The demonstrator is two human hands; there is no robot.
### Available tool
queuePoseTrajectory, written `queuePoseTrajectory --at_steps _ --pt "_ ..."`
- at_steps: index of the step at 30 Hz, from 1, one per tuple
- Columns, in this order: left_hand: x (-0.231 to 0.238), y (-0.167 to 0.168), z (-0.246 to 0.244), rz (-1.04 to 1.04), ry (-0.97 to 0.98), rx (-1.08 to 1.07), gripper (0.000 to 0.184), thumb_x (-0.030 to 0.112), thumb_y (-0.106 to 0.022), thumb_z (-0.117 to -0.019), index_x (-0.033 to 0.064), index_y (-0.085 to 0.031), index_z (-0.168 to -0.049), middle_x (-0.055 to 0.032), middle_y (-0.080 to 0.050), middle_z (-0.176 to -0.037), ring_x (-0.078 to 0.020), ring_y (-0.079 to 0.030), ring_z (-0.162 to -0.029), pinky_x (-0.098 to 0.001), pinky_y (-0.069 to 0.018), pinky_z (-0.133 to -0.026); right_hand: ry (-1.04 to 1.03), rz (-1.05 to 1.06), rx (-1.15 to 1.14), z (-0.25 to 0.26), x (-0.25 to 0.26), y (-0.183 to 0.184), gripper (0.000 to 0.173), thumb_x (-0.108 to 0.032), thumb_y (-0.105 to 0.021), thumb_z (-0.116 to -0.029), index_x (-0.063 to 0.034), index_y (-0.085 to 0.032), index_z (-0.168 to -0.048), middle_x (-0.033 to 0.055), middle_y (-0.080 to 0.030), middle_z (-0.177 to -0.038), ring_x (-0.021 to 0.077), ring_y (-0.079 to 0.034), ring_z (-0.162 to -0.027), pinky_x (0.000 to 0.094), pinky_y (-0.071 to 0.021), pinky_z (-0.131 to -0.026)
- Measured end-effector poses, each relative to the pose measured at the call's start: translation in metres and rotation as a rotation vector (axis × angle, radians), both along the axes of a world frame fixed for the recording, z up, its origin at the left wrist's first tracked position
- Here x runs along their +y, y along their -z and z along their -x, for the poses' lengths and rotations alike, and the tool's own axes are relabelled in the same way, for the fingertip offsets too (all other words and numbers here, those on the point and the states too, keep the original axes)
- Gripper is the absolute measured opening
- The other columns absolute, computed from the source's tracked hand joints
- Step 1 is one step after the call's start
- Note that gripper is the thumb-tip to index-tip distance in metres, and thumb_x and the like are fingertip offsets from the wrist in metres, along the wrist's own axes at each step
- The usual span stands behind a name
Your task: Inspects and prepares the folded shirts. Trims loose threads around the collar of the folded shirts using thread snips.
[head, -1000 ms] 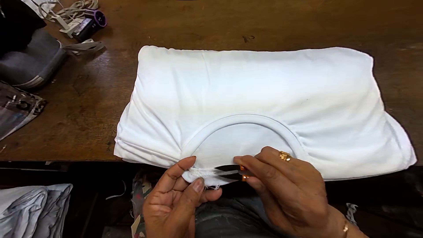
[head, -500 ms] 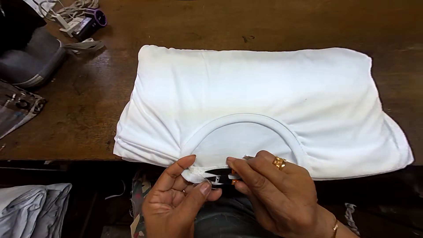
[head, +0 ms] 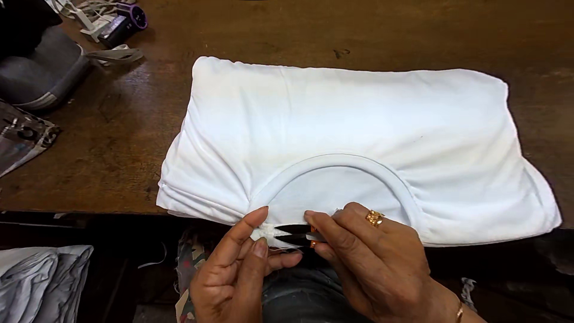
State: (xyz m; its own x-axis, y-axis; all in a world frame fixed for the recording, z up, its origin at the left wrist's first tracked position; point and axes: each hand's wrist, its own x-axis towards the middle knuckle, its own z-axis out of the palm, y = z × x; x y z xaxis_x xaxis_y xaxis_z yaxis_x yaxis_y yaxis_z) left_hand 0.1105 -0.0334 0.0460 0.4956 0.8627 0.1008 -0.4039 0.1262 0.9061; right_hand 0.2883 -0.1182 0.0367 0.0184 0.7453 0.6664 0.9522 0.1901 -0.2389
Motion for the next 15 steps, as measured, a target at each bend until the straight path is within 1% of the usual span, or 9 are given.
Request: queuePoseTrajectory --at_steps 2,6,9,12,15 --pt "0.000 0.000 0.001 0.005 0.010 -0.006 0.033 -0.004 -0.049 -0.1027 -0.0075 -0.060 -0.134 -0.0236 -0.072 -0.112 -0.0314 -0.077 -0.088 -0.0465 -0.0666 -0.077 -0.010 0.016 0.012 -0.003 -0.001 -0.001 0.033 -0.026 -0.049 -0.1072 -0.0035 -0.069 -0.119 0.0035 -0.054 -0.080 0.0138 -0.050 -0.070 0.0264 -0.0376 -0.058" --pt "-0.001 0.002 0.001 0.001 0.009 -0.005 0.034 -0.005 -0.048 -0.1027 -0.0079 -0.059 -0.134 -0.0235 -0.072 -0.111 -0.0312 -0.077 -0.087 -0.0462 -0.0667 -0.077 0.000 0.017 -0.006 -0.002 -0.003 0.001 0.034 -0.027 -0.049 -0.1075 -0.0028 -0.069 -0.121 0.0044 -0.054 -0.080 0.0150 -0.049 -0.069 0.0277 -0.0366 -0.057" --pt "-0.002 0.003 -0.001 -0.012 0.011 -0.007 0.034 -0.004 -0.049 -0.1027 -0.0073 -0.059 -0.136 -0.0227 -0.072 -0.110 -0.0305 -0.077 -0.088 -0.0460 -0.0666 -0.077 -0.002 0.009 -0.002 0.005 0.001 0.001 0.033 -0.026 -0.051 -0.1065 -0.0022 -0.069 -0.120 0.0042 -0.054 -0.079 0.0147 -0.049 -0.069 0.0271 -0.0365 -0.057" --pt "-0.002 0.003 0.000 -0.016 0.018 -0.011 0.035 -0.004 -0.048 -0.1028 -0.0063 -0.058 -0.137 -0.0217 -0.072 -0.112 -0.0294 -0.076 -0.090 -0.0455 -0.0661 -0.079 0.011 -0.004 -0.011 0.011 0.006 0.000 0.028 -0.022 -0.053 -0.1051 -0.0031 -0.071 -0.116 0.0038 -0.054 -0.078 0.0148 -0.049 -0.068 0.0273 -0.0362 -0.057" --pt "-0.001 0.005 0.001 -0.011 0.031 -0.013 0.036 -0.004 -0.047 -0.1034 -0.0064 -0.057 -0.138 -0.0225 -0.071 -0.113 -0.0308 -0.076 -0.091 -0.0469 -0.0660 -0.079 0.008 -0.007 -0.001 0.011 0.008 -0.001 0.024 -0.019 -0.054 -0.1039 -0.0037 -0.072 -0.110 0.0035 -0.056 -0.078 0.0140 -0.049 -0.068 0.0270 -0.0360 -0.057"
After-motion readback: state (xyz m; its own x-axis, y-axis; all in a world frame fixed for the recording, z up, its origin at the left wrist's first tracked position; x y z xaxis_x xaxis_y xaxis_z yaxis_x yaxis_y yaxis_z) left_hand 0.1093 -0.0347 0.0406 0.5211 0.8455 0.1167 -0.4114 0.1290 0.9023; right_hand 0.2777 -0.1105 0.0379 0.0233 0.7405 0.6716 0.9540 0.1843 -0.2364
